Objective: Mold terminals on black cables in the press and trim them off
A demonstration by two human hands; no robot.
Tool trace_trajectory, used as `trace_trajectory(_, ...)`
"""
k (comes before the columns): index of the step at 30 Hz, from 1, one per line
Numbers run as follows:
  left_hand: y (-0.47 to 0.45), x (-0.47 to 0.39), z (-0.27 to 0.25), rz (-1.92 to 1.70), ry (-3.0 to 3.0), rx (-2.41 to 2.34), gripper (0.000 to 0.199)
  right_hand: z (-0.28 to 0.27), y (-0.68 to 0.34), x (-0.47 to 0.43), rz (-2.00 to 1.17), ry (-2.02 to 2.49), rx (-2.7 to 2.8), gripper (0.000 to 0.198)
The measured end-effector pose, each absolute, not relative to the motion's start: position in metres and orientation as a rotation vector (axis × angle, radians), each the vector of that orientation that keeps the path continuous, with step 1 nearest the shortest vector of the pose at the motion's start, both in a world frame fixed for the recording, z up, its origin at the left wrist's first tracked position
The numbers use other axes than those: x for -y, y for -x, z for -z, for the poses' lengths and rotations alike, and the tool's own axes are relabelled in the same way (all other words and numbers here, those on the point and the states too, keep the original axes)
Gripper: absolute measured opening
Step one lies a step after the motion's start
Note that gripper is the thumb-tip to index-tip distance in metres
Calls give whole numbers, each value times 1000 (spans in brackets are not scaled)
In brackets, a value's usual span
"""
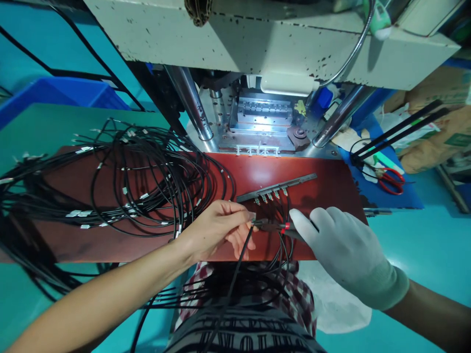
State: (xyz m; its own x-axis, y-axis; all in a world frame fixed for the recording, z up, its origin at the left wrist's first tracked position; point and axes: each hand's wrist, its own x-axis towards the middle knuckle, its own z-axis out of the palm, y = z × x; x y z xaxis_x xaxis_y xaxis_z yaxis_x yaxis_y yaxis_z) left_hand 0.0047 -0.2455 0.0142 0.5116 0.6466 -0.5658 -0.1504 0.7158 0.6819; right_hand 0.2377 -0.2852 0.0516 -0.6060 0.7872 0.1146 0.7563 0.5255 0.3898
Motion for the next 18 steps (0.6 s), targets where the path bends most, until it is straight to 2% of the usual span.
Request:
trace_trajectory(2,-4,245,-15,-515,-609,-912,34,-49,-239,285,-453,-1410,-2678,34)
trace_trajectory(6,0,247,-18,-540,-692,-873,34,-49,-237,286,147,-1534,-2596,36)
trace_trajectory(8,2,249,-21,-542,-711,-837,30,-51,-236,286,277,-1574,-2537,37)
trace_trajectory(15,6,260,-25,-517,-861,-767,14,-52,-237,288,104,-1526,-2553,49)
trace_trajectory(18,5,263,-25,-538,-885,-819,8,-52,-235,290,105,-1556,-2519,46)
